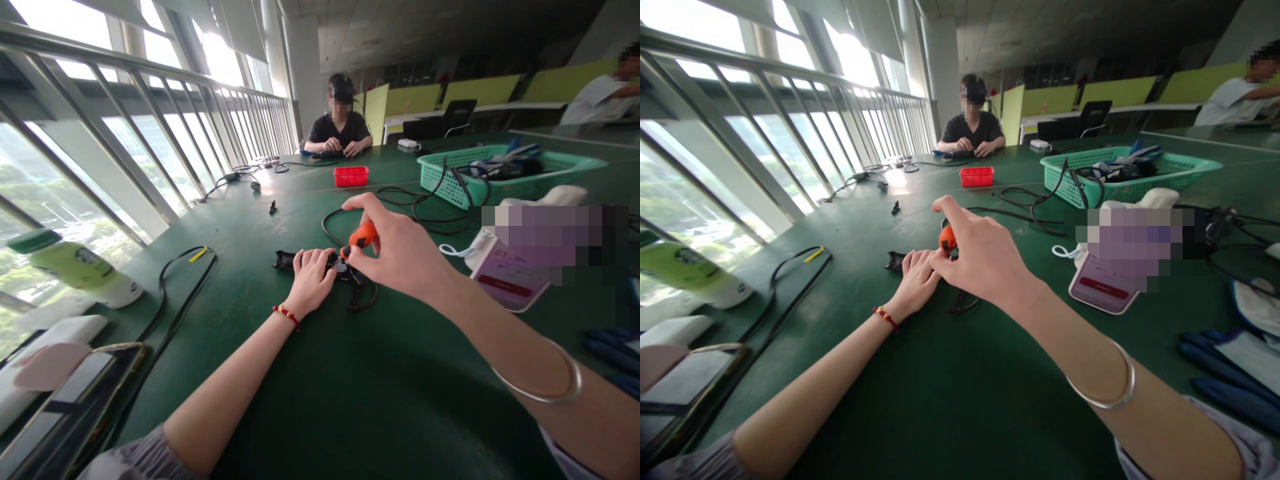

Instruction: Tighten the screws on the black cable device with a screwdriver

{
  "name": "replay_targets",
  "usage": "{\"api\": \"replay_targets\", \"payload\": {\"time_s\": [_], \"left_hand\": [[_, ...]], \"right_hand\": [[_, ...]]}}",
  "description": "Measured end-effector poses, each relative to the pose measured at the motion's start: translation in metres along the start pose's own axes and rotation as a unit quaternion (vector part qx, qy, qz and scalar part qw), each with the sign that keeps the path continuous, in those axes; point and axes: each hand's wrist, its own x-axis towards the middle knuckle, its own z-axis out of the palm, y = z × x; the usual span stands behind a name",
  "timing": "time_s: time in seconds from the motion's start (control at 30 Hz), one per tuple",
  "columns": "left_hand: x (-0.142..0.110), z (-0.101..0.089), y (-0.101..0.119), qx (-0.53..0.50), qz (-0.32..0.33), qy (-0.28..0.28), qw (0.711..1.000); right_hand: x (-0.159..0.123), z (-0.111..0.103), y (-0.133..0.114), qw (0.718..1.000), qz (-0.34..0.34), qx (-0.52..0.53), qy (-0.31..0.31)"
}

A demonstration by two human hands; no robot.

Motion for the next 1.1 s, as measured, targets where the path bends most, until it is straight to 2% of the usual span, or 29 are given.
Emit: {"api": "replay_targets", "payload": {"time_s": [0.2, 0.33, 0.5, 0.67, 0.83, 0.97, 1.1], "left_hand": [[0.0002, 0.0001, -0.0003, 0.006, -0.001, -0.002, 1.000], [-0.0002, 0.0001, -0.0001, -0.001, -0.001, 0.000, 1.000], [-0.0001, -0.0004, -0.0002, 0.008, -0.001, 0.001, 1.000], [-0.0002, -0.0007, 0.0012, 0.001, -0.003, -0.006, 1.000], [0.0001, 0.0007, 0.0005, 0.011, -0.002, -0.004, 1.000], [0.0001, 0.0003, 0.0007, 0.006, -0.004, -0.002, 1.000], [-0.0002, -0.0001, 0.0015, 0.008, -0.006, -0.005, 1.000]], "right_hand": [[0.0004, 0.0024, -0.0008, 0.999, 0.048, -0.018, -0.012], [0.0001, 0.0028, -0.0011, 1.000, 0.023, 0.004, 0.018], [0.0004, 0.0039, -0.0004, 0.998, 0.055, -0.020, -0.001], [-0.0005, 0.0031, -0.0026, 0.999, 0.027, 0.009, 0.016], [-0.0009, 0.0048, -0.0033, 0.997, 0.075, -0.022, -0.008], [-0.0007, 0.0070, -0.0030, 0.998, 0.053, 0.001, 0.030], [-0.0007, 0.0083, -0.0027, 0.997, 0.070, -0.019, 0.021]]}}
